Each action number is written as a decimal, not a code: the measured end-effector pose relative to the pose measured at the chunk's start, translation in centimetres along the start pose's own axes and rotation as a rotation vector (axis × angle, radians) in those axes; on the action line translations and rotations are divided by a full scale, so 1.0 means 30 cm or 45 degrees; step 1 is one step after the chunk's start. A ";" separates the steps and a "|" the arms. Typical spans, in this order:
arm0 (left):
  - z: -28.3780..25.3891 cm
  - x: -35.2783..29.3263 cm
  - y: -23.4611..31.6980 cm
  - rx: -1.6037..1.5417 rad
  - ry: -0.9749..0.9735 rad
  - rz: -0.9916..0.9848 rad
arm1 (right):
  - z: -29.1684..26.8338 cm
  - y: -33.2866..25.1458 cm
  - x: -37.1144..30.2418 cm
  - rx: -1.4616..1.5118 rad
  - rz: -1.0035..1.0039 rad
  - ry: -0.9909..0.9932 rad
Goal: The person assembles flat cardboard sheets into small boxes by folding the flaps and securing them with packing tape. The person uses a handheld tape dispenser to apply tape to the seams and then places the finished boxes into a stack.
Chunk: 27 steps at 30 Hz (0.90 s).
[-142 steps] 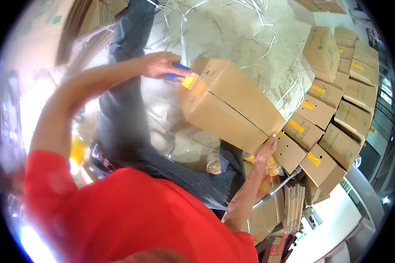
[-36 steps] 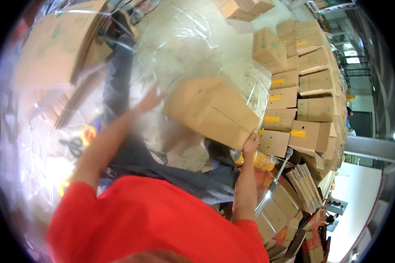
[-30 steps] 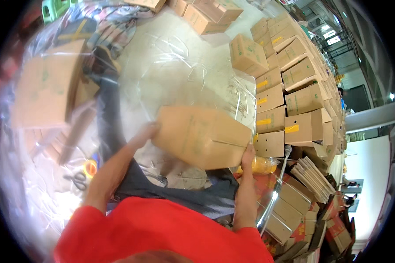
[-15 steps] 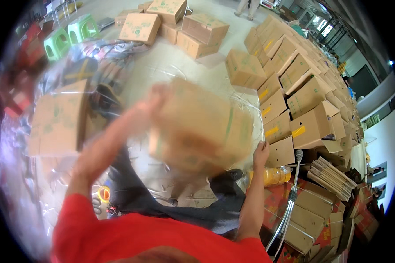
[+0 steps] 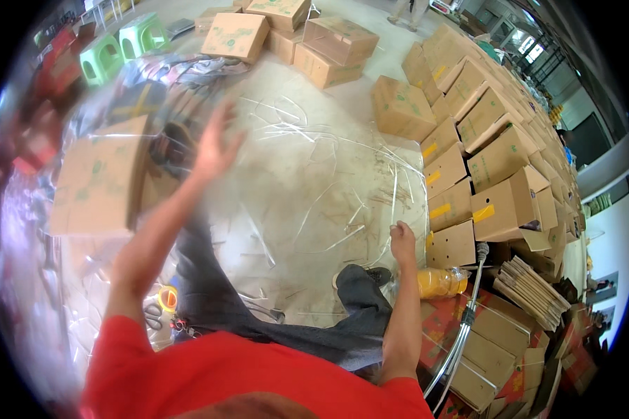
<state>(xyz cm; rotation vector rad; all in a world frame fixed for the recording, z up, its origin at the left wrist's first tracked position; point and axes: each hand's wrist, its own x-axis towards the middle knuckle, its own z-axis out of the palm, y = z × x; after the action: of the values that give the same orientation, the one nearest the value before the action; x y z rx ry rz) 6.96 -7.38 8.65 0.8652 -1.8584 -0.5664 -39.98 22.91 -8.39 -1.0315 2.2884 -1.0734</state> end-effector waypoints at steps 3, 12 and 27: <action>-0.304 -0.290 -0.125 0.574 0.201 0.089 | 0.032 -0.067 -0.024 -0.019 0.067 -0.172; -0.943 -0.836 -0.199 1.359 0.054 -0.494 | 0.267 -0.257 -0.059 -0.128 0.045 -0.653; -1.118 -0.791 -0.460 1.311 -0.355 -0.057 | 0.356 -0.497 -0.092 -0.425 -0.496 -0.903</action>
<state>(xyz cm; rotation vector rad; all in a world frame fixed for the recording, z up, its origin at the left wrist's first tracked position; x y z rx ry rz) 48.30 1.72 -0.65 1.5334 -2.3972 0.3376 -24.88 13.47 -3.21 -1.7095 1.7369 -0.3331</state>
